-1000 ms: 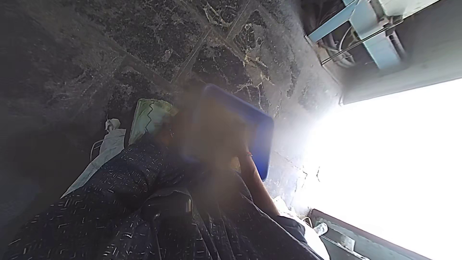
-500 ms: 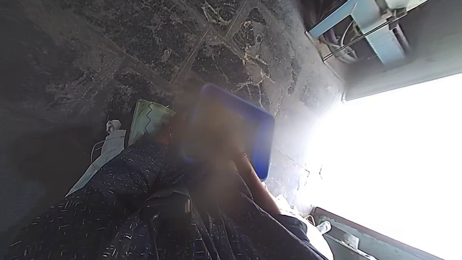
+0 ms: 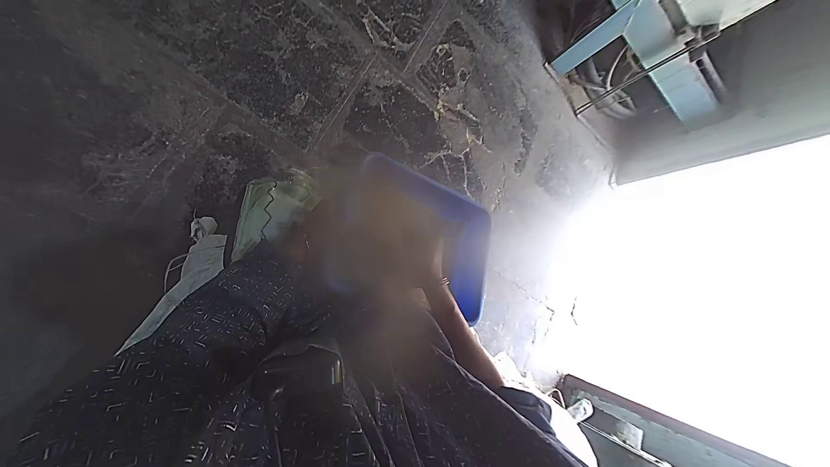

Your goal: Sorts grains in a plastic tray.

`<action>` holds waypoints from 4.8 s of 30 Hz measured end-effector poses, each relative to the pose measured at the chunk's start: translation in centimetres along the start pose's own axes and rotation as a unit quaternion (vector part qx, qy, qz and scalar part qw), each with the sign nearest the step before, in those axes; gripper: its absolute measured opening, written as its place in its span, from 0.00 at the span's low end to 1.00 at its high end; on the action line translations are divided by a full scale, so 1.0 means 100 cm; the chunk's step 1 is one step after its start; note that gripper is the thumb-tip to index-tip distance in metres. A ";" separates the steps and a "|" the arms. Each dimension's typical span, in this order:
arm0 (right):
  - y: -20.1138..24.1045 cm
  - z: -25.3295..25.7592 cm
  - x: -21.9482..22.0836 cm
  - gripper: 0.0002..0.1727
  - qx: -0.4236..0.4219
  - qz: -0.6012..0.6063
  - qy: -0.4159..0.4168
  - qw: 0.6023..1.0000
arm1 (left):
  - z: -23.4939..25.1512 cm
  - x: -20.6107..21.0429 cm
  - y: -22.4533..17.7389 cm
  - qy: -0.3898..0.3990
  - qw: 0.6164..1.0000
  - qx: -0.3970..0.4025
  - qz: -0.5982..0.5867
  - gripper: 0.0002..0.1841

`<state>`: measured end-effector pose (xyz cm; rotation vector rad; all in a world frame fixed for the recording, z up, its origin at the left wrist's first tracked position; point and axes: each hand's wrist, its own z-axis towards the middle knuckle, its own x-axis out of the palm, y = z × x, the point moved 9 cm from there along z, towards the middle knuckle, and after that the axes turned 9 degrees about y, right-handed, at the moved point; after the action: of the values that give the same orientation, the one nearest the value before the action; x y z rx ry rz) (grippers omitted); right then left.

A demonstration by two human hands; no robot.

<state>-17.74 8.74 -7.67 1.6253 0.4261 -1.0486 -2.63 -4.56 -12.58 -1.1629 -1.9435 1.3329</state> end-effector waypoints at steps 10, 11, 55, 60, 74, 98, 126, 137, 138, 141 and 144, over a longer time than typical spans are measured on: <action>-0.009 0.007 0.005 0.20 0.071 -0.038 0.051 0.995 | -0.002 0.000 -0.002 -0.005 1.000 0.000 0.007 0.27; -0.006 0.007 0.010 0.20 0.058 -0.041 0.079 0.994 | -0.002 0.000 -0.001 -0.007 1.000 -0.010 0.007 0.28; -0.010 -0.038 0.013 0.19 0.036 -0.117 0.160 0.980 | -0.012 0.035 -0.006 0.046 0.996 0.024 0.074 0.31; -0.014 -0.035 0.019 0.21 0.063 -0.112 0.188 0.974 | -0.007 0.035 -0.007 0.069 0.996 -0.001 0.058 0.32; -0.012 -0.027 0.033 0.22 0.041 -0.133 0.233 0.962 | 0.009 0.030 0.009 0.058 0.990 -0.053 0.119 0.27; 0.014 -0.045 0.024 0.20 -0.057 -0.105 0.123 0.985 | 0.007 0.036 0.014 0.072 0.990 -0.083 -0.090 0.28; -0.017 -0.006 -0.050 0.28 0.119 -0.079 -0.047 0.989 | -0.032 0.050 -0.021 0.093 0.995 -0.006 -0.038 0.34; 0.023 0.009 0.034 0.27 0.057 -0.125 0.205 0.969 | -0.020 0.042 -0.004 0.081 0.988 -0.029 -0.125 0.29; 0.031 0.002 0.048 0.25 0.032 -0.137 0.226 0.964 | -0.018 0.041 -0.002 0.079 0.989 -0.031 -0.125 0.30; 0.050 -0.016 0.062 0.19 -0.055 -0.143 0.227 0.962 | -0.017 0.039 -0.001 0.073 0.990 -0.039 -0.118 0.29; 0.038 -0.021 0.056 0.18 -0.063 -0.128 0.264 0.954 | -0.017 0.039 -0.001 0.075 0.990 -0.051 -0.111 0.28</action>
<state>-11.04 8.06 -9.95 1.7554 1.0631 -0.7380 -3.36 -0.39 -12.05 -1.0268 -1.9841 1.0137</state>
